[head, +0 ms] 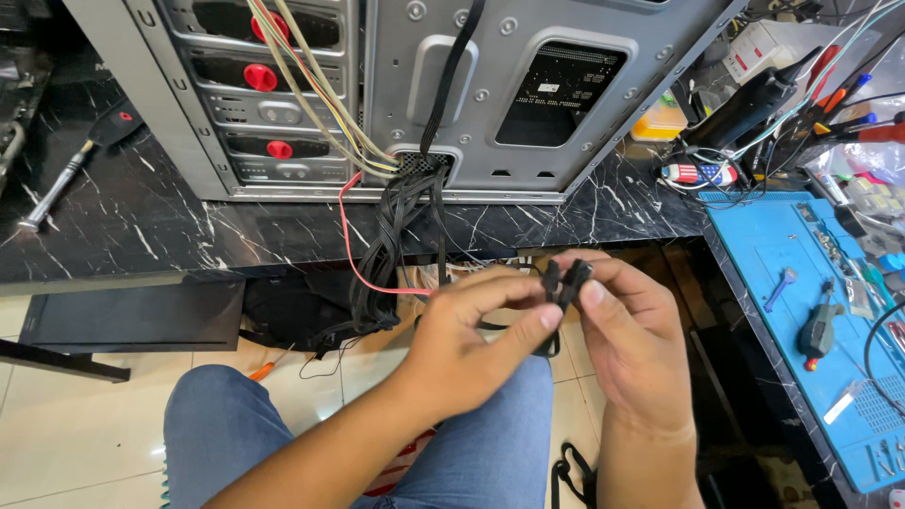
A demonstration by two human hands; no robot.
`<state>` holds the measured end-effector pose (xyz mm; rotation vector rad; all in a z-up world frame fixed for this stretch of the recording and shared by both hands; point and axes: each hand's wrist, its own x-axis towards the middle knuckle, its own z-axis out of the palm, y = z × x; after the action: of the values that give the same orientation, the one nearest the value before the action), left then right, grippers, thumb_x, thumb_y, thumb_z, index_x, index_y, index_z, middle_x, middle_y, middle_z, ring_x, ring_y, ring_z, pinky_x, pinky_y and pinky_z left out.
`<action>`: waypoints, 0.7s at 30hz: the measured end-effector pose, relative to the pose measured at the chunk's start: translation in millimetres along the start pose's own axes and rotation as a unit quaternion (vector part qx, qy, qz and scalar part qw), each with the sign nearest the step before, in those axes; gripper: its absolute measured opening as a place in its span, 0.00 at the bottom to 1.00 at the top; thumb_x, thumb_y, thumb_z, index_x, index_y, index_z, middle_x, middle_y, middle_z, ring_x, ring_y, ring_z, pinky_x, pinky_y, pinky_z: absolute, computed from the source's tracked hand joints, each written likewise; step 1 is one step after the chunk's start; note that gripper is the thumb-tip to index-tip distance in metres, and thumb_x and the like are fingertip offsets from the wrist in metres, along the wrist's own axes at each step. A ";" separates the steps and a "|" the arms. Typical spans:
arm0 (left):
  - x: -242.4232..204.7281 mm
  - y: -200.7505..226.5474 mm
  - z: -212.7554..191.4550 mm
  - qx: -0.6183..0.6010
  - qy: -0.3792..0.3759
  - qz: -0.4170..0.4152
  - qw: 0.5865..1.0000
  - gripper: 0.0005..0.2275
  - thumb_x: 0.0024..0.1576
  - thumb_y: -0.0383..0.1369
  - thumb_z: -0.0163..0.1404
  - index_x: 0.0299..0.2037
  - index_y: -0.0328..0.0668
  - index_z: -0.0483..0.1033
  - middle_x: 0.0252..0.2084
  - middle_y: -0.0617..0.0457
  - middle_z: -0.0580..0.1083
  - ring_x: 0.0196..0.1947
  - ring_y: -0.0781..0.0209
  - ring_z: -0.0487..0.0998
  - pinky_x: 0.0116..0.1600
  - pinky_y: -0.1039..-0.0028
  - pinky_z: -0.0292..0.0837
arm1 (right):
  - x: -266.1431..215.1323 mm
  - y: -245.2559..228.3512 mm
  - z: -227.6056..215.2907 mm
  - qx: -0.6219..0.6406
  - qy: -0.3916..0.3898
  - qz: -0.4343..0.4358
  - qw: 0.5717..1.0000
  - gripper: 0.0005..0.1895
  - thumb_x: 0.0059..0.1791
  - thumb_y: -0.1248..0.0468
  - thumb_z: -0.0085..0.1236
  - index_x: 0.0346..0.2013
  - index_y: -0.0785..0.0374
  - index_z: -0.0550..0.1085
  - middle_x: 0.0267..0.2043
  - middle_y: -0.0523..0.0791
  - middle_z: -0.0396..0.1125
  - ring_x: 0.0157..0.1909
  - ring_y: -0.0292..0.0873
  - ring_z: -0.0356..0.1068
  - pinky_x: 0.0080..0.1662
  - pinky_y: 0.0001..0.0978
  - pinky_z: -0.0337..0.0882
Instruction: The person organizes and bundles cables inside a computer case using zip ties. They group black and red wires, secure them with ties, and adjust the case position on the table.
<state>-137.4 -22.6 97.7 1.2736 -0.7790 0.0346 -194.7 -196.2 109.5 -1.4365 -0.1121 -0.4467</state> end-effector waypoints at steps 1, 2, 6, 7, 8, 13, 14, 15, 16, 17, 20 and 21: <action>0.6 -1.3 -1.1 0.001 0.000 0.000 1.000 0.08 0.62 0.33 0.55 0.44 0.38 0.81 0.43 0.51 0.81 0.43 0.62 0.81 0.52 0.72 0.76 | 0.8 1.8 0.3 0.001 0.000 0.000 1.000 0.10 0.55 0.64 0.56 0.43 0.70 0.77 0.53 0.56 0.73 0.54 0.50 0.74 0.60 0.42 0.73; 2.2 -3.0 -1.8 -0.075 -0.016 -0.057 0.995 0.08 0.62 0.32 0.56 0.45 0.36 0.81 0.43 0.53 0.79 0.43 0.66 0.79 0.50 0.76 0.76 | 2.1 3.2 0.1 0.002 0.012 0.017 1.000 0.12 0.55 0.64 0.55 0.47 0.71 0.76 0.51 0.55 0.74 0.53 0.50 0.74 0.59 0.41 0.74; 6.3 -14.0 -0.8 -0.138 -0.055 -0.045 0.988 0.08 0.60 0.25 0.58 0.49 0.37 0.82 0.50 0.47 0.81 0.54 0.60 0.81 0.63 0.73 0.78 | 5.4 4.5 2.4 -0.020 0.045 0.056 0.997 0.14 0.55 0.63 0.54 0.49 0.71 0.77 0.50 0.54 0.76 0.51 0.49 0.76 0.55 0.39 0.77; 5.7 -15.0 1.0 -0.138 -0.055 -0.045 0.988 0.08 0.60 0.25 0.58 0.49 0.37 0.82 0.50 0.47 0.81 0.54 0.60 0.81 0.63 0.73 0.78 | 5.6 5.3 3.2 -0.020 0.045 0.057 0.997 0.14 0.55 0.63 0.54 0.49 0.71 0.77 0.50 0.54 0.76 0.51 0.49 0.76 0.55 0.39 0.77; 4.9 -16.1 3.0 -0.141 -0.055 -0.063 0.986 0.09 0.59 0.24 0.59 0.48 0.36 0.82 0.49 0.48 0.82 0.52 0.62 0.81 0.60 0.74 0.78 | 5.6 6.1 3.7 -0.037 0.035 0.049 0.998 0.16 0.55 0.61 0.54 0.49 0.73 0.78 0.48 0.53 0.76 0.49 0.47 0.76 0.52 0.36 0.77; 9.9 -10.4 10.5 -0.155 0.005 -0.144 0.977 0.11 0.55 0.25 0.61 0.48 0.36 0.82 0.44 0.51 0.82 0.40 0.68 0.81 0.50 0.78 0.82 | 5.1 9.1 -1.8 -0.046 0.002 0.016 0.999 0.22 0.58 0.57 0.48 0.58 0.72 0.76 0.51 0.54 0.77 0.52 0.48 0.77 0.55 0.38 0.76; 13.4 -7.1 8.6 -0.177 0.013 -0.165 0.970 0.14 0.54 0.25 0.63 0.48 0.40 0.75 0.40 0.50 0.82 0.37 0.69 0.81 0.46 0.79 0.79 | 5.1 6.9 -1.5 -0.028 -0.020 0.007 0.999 0.26 0.57 0.54 0.51 0.59 0.75 0.73 0.56 0.58 0.74 0.57 0.52 0.75 0.60 0.42 0.75; 17.0 -3.6 6.8 -0.198 0.021 -0.186 0.962 0.18 0.52 0.25 0.64 0.48 0.43 0.68 0.35 0.50 0.82 0.33 0.70 0.81 0.41 0.80 0.75 | 5.1 4.6 -1.4 -0.009 -0.041 -0.001 0.999 0.30 0.56 0.51 0.53 0.60 0.78 0.71 0.60 0.61 0.71 0.62 0.56 0.73 0.65 0.47 0.73; 18.6 -5.0 6.7 -0.198 0.020 -0.185 0.962 0.18 0.52 0.25 0.64 0.48 0.43 0.68 0.35 0.50 0.82 0.33 0.70 0.81 0.41 0.80 0.75 | 5.6 -0.7 -2.1 -0.009 -0.041 -0.002 0.999 0.30 0.56 0.51 0.53 0.60 0.78 0.71 0.60 0.61 0.71 0.62 0.56 0.73 0.65 0.47 0.73; 20.3 -6.6 6.7 -0.203 0.038 -0.178 0.962 0.19 0.52 0.25 0.64 0.48 0.43 0.66 0.34 0.50 0.82 0.31 0.70 0.79 0.39 0.79 0.74 | 6.1 -6.1 -2.8 -0.100 -0.082 0.001 0.992 0.27 0.53 0.54 0.57 0.57 0.74 0.74 0.58 0.57 0.73 0.60 0.50 0.73 0.63 0.43 0.73; 36.3 7.2 5.3 -0.193 0.068 -0.190 0.960 0.20 0.51 0.26 0.64 0.49 0.44 0.67 0.34 0.49 0.83 0.29 0.69 0.79 0.35 0.77 0.76 | 4.8 -9.4 -4.3 -0.233 -0.086 0.020 0.968 0.16 0.51 0.61 0.60 0.48 0.69 0.79 0.47 0.44 0.73 0.50 0.37 0.69 0.52 0.31 0.71; 43.0 14.9 4.4 -0.178 0.082 -0.207 0.958 0.19 0.50 0.26 0.64 0.49 0.45 0.70 0.34 0.48 0.83 0.30 0.69 0.80 0.34 0.77 0.79 | 3.6 -8.2 -4.3 -0.276 -0.053 0.036 0.959 0.09 0.53 0.65 0.60 0.42 0.68 0.82 0.38 0.37 0.71 0.42 0.30 0.65 0.44 0.24 0.69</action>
<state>-113.9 -38.1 133.7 1.0495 -0.3437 -0.3231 -195.3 -201.8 117.7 -2.0076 -0.0187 -0.3546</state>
